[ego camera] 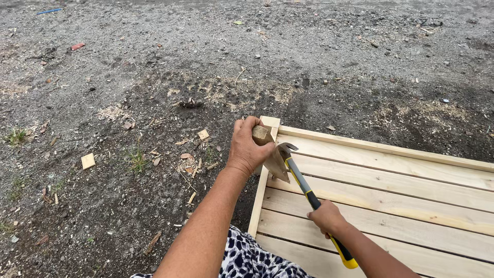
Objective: The person uses a hammer to drive nails into a wooden plank on a slatted wooden surface. They repeatedly pick up nails from a pink container and hammer them into the wood, occasionally repositioning the plank.
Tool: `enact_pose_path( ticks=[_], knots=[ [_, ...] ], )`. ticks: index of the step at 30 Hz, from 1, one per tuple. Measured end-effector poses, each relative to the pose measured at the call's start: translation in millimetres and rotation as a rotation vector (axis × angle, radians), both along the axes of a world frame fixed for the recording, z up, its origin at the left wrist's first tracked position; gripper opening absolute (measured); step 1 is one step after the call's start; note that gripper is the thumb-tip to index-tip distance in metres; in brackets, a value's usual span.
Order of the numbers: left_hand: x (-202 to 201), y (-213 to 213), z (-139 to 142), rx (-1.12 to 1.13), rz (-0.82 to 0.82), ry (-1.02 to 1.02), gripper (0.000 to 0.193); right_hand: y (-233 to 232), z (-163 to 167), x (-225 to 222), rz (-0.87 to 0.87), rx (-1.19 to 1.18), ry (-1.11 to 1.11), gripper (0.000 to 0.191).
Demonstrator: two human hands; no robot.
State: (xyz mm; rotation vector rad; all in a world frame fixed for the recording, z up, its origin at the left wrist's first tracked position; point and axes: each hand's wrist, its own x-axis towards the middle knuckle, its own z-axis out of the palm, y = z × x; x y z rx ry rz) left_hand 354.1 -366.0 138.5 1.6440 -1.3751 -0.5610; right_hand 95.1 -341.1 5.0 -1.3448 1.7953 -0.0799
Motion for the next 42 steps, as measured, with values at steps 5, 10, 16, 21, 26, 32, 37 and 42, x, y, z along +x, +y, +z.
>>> enact_pose_path(
  ticks=[5, 10, 16, 21, 26, 32, 37, 42],
  knots=[
    [-9.4, 5.7, 5.8, -0.072, 0.0, -0.03, 0.056, -14.0, -12.6, -17.6, 0.102, 0.08, 0.094, 0.028],
    [-24.5, 3.7, 16.6, -0.096, -0.043, -0.043, 0.059, -5.4, -24.4, -32.5, 0.009, 0.09, -0.075, 0.032],
    [-39.9, 11.7, 14.1, -0.045, -0.046, -0.096, 0.06, 1.6, -23.6, -41.0, -0.019, 0.09, -0.077, 0.032],
    [-42.6, 11.5, 11.5, 0.006, -0.007, -0.062, 0.061, 1.8, -18.6, -44.3, -0.013, 0.126, -0.102, 0.028],
    [-45.1, 5.4, 13.6, 0.064, 0.015, -0.046, 0.059, -0.9, -16.6, -44.2, 0.024, 0.184, -0.053, 0.031],
    [-45.8, -2.6, 7.5, 0.061, 0.086, -0.029, 0.059, -2.4, -14.7, -45.4, 0.037, 0.191, -0.042, 0.031],
    [-47.7, 0.0, -3.1, 0.023, 0.057, -0.017, 0.057, -4.4, -15.0, -49.8, 0.057, 0.191, -0.079, 0.03],
    [-50.3, 1.9, -6.4, -0.002, 0.068, -0.018, 0.058, -7.9, -22.3, -53.8, 0.039, 0.192, -0.11, 0.033]
  ],
)
